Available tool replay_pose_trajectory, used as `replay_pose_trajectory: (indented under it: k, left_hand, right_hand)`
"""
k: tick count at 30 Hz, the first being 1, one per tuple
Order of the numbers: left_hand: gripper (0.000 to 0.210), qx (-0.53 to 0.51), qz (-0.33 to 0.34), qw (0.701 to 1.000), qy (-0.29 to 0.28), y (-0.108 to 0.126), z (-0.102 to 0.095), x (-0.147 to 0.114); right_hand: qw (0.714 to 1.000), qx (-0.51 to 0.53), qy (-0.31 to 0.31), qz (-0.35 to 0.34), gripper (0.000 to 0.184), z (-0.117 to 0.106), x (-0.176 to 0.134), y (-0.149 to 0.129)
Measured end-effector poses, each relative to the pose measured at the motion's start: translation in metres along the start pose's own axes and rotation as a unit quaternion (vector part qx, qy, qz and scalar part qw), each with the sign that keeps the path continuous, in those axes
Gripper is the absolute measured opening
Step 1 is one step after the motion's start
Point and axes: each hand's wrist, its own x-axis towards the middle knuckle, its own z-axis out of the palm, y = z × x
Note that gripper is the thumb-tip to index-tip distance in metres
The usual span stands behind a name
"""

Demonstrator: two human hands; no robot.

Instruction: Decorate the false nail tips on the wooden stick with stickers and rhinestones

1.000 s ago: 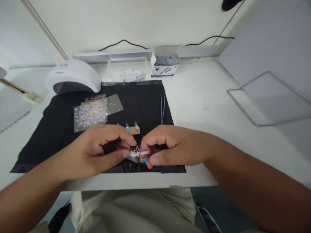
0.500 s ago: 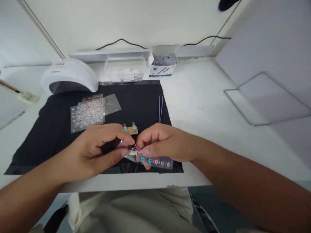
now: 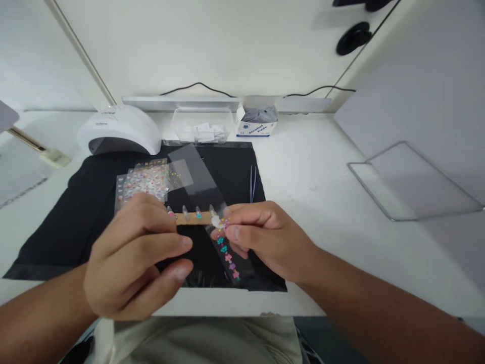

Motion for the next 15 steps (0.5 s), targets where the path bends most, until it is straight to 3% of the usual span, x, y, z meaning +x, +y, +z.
replay_pose_trajectory:
  k: [3,8,15]
  left_hand:
    - [0.035,0.028,0.106,0.992,0.063,0.002,0.009,0.008]
    - [0.019,0.038,0.088,0.990,0.106,0.006,0.022,0.016]
    - [0.023,0.028,0.083,0.989,0.123,0.003,0.025,0.017]
  right_hand:
    - [0.999,-0.050,0.013,0.015,0.027,0.001,-0.001,-0.001]
    - [0.991,-0.134,-0.010,-0.007,0.035,0.001,-0.001,-0.004]
    - [0.963,-0.237,-0.054,-0.117,0.026,0.003,-0.001,-0.006]
